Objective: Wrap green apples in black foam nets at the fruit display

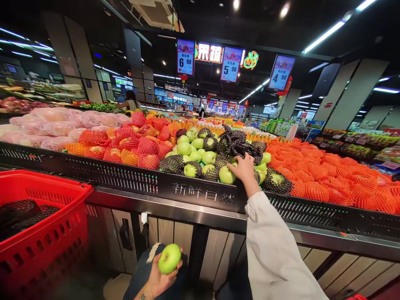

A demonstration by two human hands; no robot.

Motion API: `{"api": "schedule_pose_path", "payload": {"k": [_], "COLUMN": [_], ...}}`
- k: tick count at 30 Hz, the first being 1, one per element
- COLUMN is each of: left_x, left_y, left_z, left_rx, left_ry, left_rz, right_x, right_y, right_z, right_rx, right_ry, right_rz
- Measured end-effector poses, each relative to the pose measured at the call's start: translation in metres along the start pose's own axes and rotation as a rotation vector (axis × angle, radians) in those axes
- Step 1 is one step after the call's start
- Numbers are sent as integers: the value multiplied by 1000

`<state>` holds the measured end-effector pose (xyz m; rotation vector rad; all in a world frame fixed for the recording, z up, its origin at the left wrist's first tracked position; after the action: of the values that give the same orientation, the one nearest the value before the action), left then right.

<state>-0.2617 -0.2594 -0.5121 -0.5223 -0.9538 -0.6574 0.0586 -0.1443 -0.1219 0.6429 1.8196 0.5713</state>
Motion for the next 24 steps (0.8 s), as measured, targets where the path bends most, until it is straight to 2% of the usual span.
{"api": "schedule_pose_path", "payload": {"k": [2,3,5,7,9,13,15,19,22,24], "left_x": [-20,-25,-26,-23,-21,-24,-27,-30,-27,-20], "left_y": [-1,-1,1,4,6,5,4,5,7,7], "left_z": [-15,-18,-16,-12,-11,-20,-26,-30,-31,-31], "left_rx": [-36,-49,-70,-75,-96,-180,-224,-267,-267,-257], "left_ry": [-52,-62,-63,-54,-27,72,111,145,157,136], "left_rz": [227,307,370,359,353,325,303,265,224,199], "right_x": [8,11,10,3,-5,-17,-24,-46,-55,-45], "right_y": [15,19,23,20,15,3,-5,-32,-73,-116], "right_z": [14,19,22,20,14,3,-4,-25,-36,-33], "right_rx": [-20,-25,-46,-116,-213,-323,-375,-475,-416,-279], "right_ry": [9,16,43,81,111,140,187,325,455,607], "right_rz": [-93,-88,29,191,276,265,323,603,737,742]}}
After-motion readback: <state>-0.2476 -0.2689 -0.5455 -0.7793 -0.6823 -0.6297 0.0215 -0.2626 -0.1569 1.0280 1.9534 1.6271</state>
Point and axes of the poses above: each hand's wrist, its own y-axis towards the middle knuckle, its own x-axis out of the palm, z = x × y, the point moved 2 cm from there along y, towards the middle knuckle, and after that the axes turned 10 degrees about y, right-handed, at the moved point
